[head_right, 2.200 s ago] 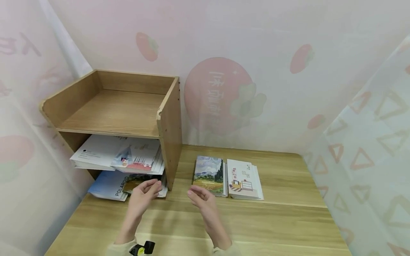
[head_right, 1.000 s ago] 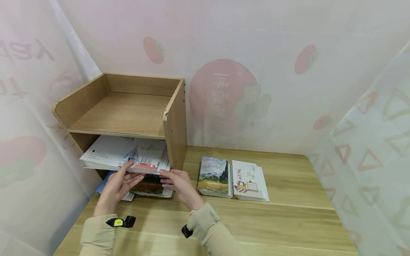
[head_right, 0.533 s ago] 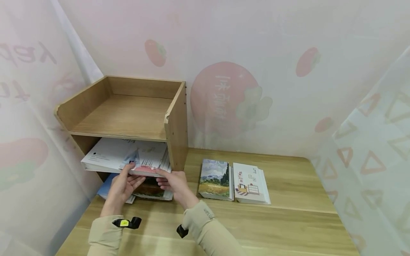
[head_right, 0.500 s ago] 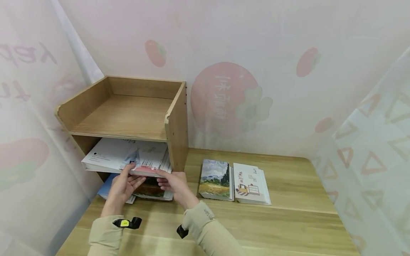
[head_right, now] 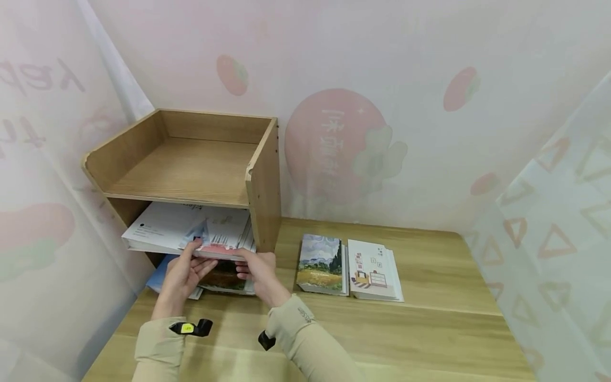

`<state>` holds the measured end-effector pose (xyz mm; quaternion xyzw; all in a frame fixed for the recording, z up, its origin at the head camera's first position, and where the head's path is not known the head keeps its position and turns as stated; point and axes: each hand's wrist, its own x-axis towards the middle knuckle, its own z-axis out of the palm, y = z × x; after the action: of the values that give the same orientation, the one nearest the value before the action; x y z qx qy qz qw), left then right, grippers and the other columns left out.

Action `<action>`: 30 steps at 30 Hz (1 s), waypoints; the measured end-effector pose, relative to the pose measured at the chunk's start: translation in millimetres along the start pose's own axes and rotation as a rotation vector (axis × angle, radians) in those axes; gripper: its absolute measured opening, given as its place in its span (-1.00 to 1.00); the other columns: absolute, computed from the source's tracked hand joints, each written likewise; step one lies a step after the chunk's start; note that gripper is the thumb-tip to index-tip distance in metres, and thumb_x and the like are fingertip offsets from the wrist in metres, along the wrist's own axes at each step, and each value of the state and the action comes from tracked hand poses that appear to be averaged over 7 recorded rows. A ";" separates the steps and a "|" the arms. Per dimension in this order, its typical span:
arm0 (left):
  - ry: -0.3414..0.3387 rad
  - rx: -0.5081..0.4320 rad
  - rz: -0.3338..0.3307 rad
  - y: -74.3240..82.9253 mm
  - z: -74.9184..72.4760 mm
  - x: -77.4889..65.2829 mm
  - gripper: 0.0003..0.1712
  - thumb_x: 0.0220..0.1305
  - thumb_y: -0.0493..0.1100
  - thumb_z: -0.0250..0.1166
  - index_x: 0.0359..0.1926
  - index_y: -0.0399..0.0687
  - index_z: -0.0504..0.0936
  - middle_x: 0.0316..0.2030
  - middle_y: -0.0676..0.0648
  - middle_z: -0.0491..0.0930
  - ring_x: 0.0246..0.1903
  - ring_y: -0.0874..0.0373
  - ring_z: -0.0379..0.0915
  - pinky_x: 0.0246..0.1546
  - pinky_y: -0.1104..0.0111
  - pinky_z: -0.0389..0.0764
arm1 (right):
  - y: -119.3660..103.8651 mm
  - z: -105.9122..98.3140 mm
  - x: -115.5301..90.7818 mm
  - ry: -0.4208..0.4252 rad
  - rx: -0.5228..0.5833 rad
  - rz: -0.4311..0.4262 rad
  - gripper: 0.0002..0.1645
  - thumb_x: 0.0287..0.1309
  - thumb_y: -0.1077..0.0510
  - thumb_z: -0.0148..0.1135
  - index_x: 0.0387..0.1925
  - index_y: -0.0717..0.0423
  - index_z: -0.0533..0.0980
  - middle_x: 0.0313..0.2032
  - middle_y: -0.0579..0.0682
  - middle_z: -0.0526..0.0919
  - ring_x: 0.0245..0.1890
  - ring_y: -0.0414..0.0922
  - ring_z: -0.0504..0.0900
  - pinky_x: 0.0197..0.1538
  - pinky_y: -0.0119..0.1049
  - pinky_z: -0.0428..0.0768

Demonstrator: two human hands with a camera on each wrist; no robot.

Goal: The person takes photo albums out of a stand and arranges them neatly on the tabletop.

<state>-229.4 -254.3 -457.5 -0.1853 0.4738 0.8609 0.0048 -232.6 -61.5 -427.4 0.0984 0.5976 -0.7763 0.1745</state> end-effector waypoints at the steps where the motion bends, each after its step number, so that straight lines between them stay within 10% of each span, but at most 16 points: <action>1: 0.001 -0.003 -0.001 0.3 -0.4 0.2 -0.25 0.34 0.02 0.33 0.35 -0.27 0.25 -0.25 -0.16 0.64 -0.27 -0.01 0.68 -0.07 0.19 0.65 | -0.7 1.1 0.1 0.003 0.003 0.002 -0.61 0.09 0.04 0.46 -0.13 0.22 0.65 -0.27 0.18 0.70 -0.31 0.02 0.70 -0.24 -0.20 0.72; 19: -0.002 -0.016 0.006 2.1 -0.7 -1.5 -0.29 0.35 0.00 0.31 0.39 -0.19 0.29 -0.23 -0.16 0.64 -0.26 -0.02 0.68 -0.06 0.18 0.64 | -2.6 3.9 -0.5 0.012 0.035 0.012 -0.62 0.09 0.09 0.46 -0.11 0.23 0.64 -0.23 0.19 0.71 -0.32 0.01 0.71 -0.18 -0.14 0.71; 30: -0.010 0.000 0.017 -1.0 1.0 -3.5 -0.21 0.34 0.05 0.31 0.45 -0.13 0.24 0.18 -0.43 0.35 -0.15 -0.02 0.65 -0.01 0.19 0.62 | 2.4 7.3 -5.5 -0.011 0.104 -0.017 -0.66 0.15 0.12 0.41 -0.10 0.27 0.64 -0.16 0.29 0.68 -0.36 -0.02 0.73 -0.19 -0.17 0.72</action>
<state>-226.2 -252.4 -456.8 -0.1769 0.4752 0.8619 0.0001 -226.2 -68.1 -425.7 0.0978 0.5563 -0.8084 0.1657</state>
